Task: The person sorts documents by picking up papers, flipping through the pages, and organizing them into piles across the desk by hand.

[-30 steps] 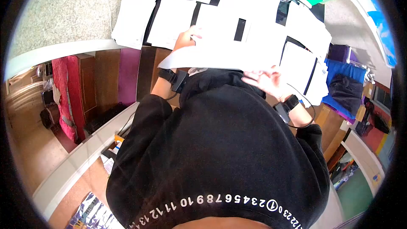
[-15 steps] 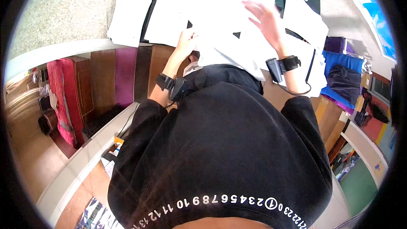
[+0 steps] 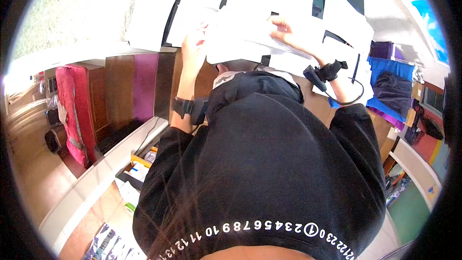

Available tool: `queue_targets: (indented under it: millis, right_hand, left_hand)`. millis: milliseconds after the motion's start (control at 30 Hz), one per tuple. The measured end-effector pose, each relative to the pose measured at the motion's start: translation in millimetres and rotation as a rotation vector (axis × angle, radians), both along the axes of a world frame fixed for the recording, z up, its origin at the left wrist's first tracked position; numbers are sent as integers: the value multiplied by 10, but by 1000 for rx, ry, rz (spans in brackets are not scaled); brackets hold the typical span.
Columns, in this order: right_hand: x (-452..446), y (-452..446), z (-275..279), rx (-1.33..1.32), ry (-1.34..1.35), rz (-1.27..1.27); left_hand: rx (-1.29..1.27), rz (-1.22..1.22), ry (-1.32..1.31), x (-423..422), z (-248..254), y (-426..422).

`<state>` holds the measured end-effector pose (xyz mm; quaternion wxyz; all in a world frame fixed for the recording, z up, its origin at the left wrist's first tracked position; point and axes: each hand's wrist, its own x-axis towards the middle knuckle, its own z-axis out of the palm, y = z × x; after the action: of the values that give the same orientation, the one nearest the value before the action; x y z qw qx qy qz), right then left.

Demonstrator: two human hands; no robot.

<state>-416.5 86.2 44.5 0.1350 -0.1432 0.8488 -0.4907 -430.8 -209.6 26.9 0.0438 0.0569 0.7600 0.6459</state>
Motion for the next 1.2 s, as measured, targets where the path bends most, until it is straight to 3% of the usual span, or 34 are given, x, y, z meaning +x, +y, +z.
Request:
queue_targets:
  millis: [67,133,200,300,433,567,600,700,800,833,867,900,1000,1100,1200]
  right_hand:
    - [215,-26,-205,66,440,-122]
    - [374,-76,271,297,438,-5]
    - [594,-180,496,435,391,61]
    - [891,-277,528,463,263,50]
    - [1174,-191,285,395,246,26]
    - [1402,-96,111,346,140,-37]
    - [1421,-52,86,335,42,-15]
    - [1456,22,227,241,185,-306]
    - [1386,182,245,230,270,-428]
    - [1395,227,238,183,210,-376]
    - [1402,272,228,136,153,-324]
    - [1391,310,213,88,100,-273]
    - [1369,334,-115,-24,-169,-170]
    - [1369,315,-350,-290,-279,-289]
    - [1343,368,-368,-43,-404,-397]
  left_hand:
    - [-187,-2,166,-11,96,-28]
    - [-377,-32,407,-42,176,-28]
    - [-474,-223,357,-70,112,33]
    - [-490,-563,-86,-14,-50,193]
    - [-471,-615,14,284,-437,357]
    - [-396,-550,-205,541,-371,548]
    - [-423,-512,-166,555,-406,557]
    - [-369,-303,25,584,-102,714]
    - [-457,-470,386,602,399,843]
    - [-451,-537,477,639,572,890]
    - [-424,-593,338,691,737,925]
    - [-295,-543,469,698,772,995]
    - [-333,-481,408,595,768,969]
    - [-239,-265,345,436,662,961]
    - [-197,-96,315,269,583,905]
